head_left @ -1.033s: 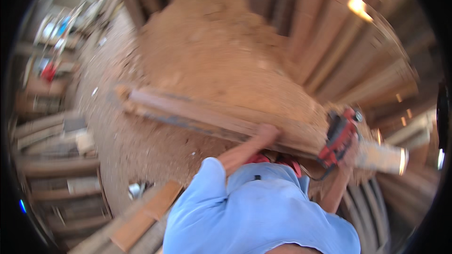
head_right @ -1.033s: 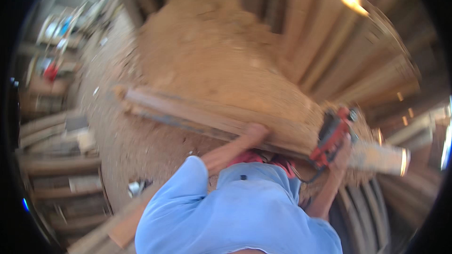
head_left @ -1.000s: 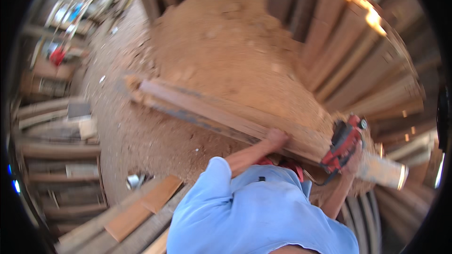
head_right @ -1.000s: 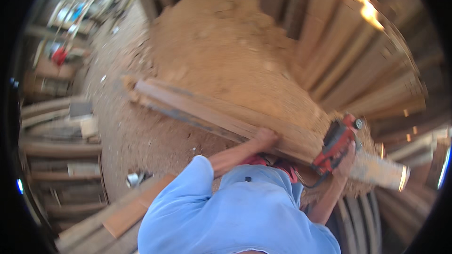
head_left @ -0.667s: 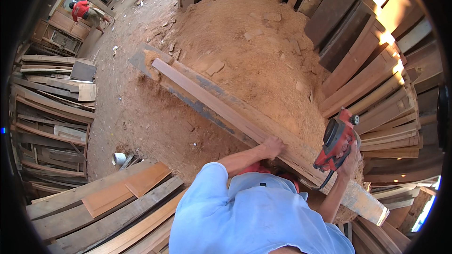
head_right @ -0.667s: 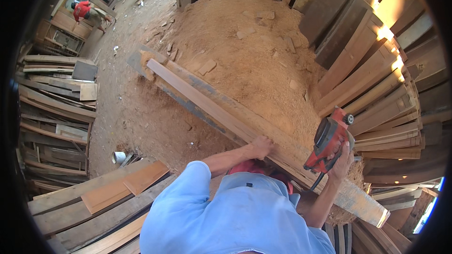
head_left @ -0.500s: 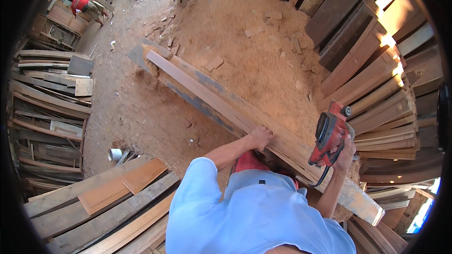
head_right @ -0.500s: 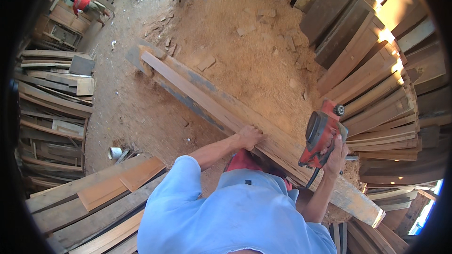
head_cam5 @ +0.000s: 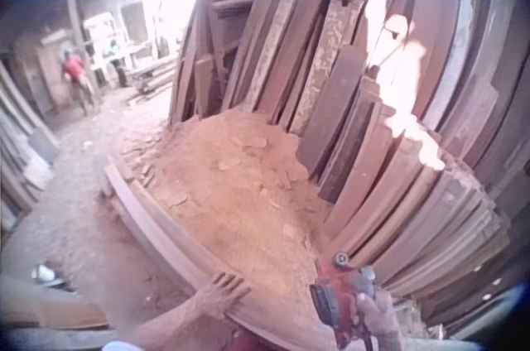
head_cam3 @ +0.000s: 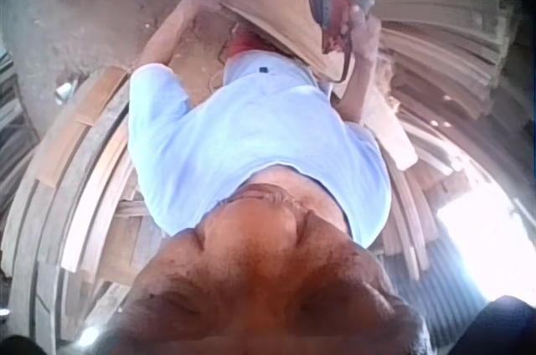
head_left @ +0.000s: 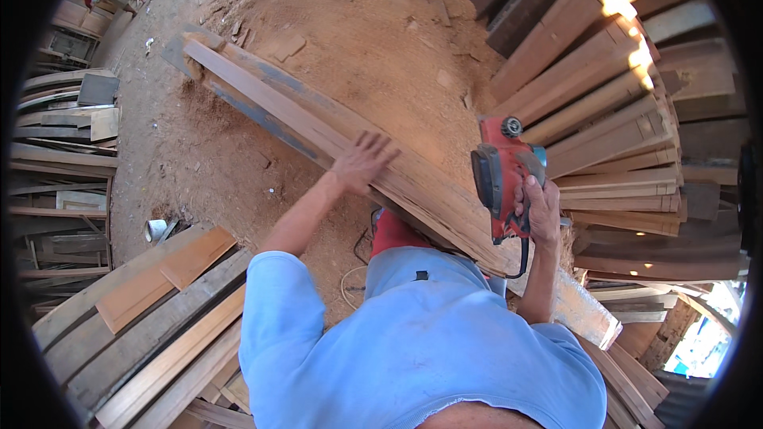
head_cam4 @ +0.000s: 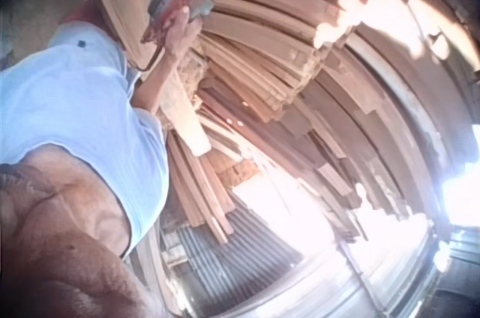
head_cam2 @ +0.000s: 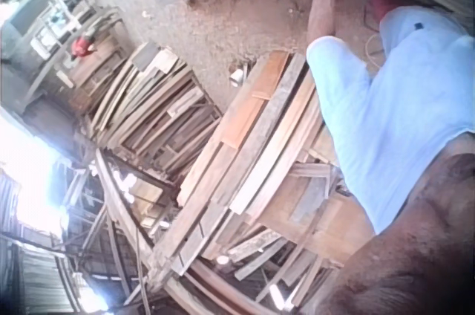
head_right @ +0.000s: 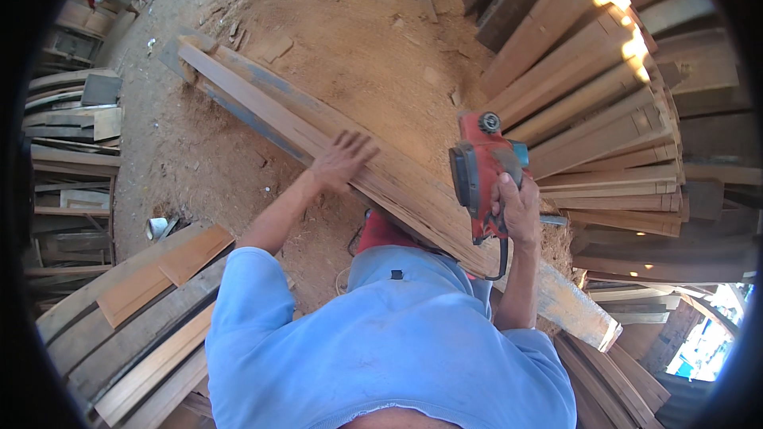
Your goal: The person uses a chisel and mallet to carve a groove into a wooden plank, then smooths the surface with an electric planer. The finished plank is placed with other planks.
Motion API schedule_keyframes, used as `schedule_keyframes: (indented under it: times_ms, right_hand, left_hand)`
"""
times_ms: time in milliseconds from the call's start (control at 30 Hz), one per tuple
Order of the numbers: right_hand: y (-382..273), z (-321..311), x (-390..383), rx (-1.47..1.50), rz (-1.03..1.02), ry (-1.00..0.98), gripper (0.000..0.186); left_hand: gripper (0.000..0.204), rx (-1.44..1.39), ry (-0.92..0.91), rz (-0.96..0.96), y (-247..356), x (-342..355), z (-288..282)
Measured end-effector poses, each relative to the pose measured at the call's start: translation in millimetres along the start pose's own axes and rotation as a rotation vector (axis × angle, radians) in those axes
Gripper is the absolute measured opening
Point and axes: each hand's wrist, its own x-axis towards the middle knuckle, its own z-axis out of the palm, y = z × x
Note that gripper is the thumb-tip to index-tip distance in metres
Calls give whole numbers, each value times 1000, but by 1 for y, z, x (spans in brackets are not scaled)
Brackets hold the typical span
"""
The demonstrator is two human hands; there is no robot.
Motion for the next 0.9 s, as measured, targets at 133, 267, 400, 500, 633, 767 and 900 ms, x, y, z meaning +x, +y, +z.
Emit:
schedule_keyframes:
  times_ms: [133, 267, 400, 500, 633, 767, 900]
  right_hand:
    - [7, -48, -28, -89, -29, -199, 42]
    - [17, -108, -60, -266, -55, -387, 46]
    - [45, -142, -83, -304, -23, -579, 56]
    - [58, -150, -104, -327, -19, -676, 59]
    - [85, -161, -118, -388, 3, -818, 58]
    - [89, -169, -143, -424, -8, -861, 58]
    - [121, -171, -147, -525, -58, -786, 65]
  left_hand:
    - [116, 307, 253, -523, 46, -24, 58]
    - [108, -75, 252, -692, 204, -20, 75]
    - [96, -190, 295, -614, 364, -15, 108]
    - [90, -346, 268, -612, 453, -25, 146]
    - [75, -746, -119, -934, 522, -44, 203]
    - [70, -1112, -126, -1267, 541, -74, 275]
    - [69, -1226, 17, -1434, 555, -93, 303]
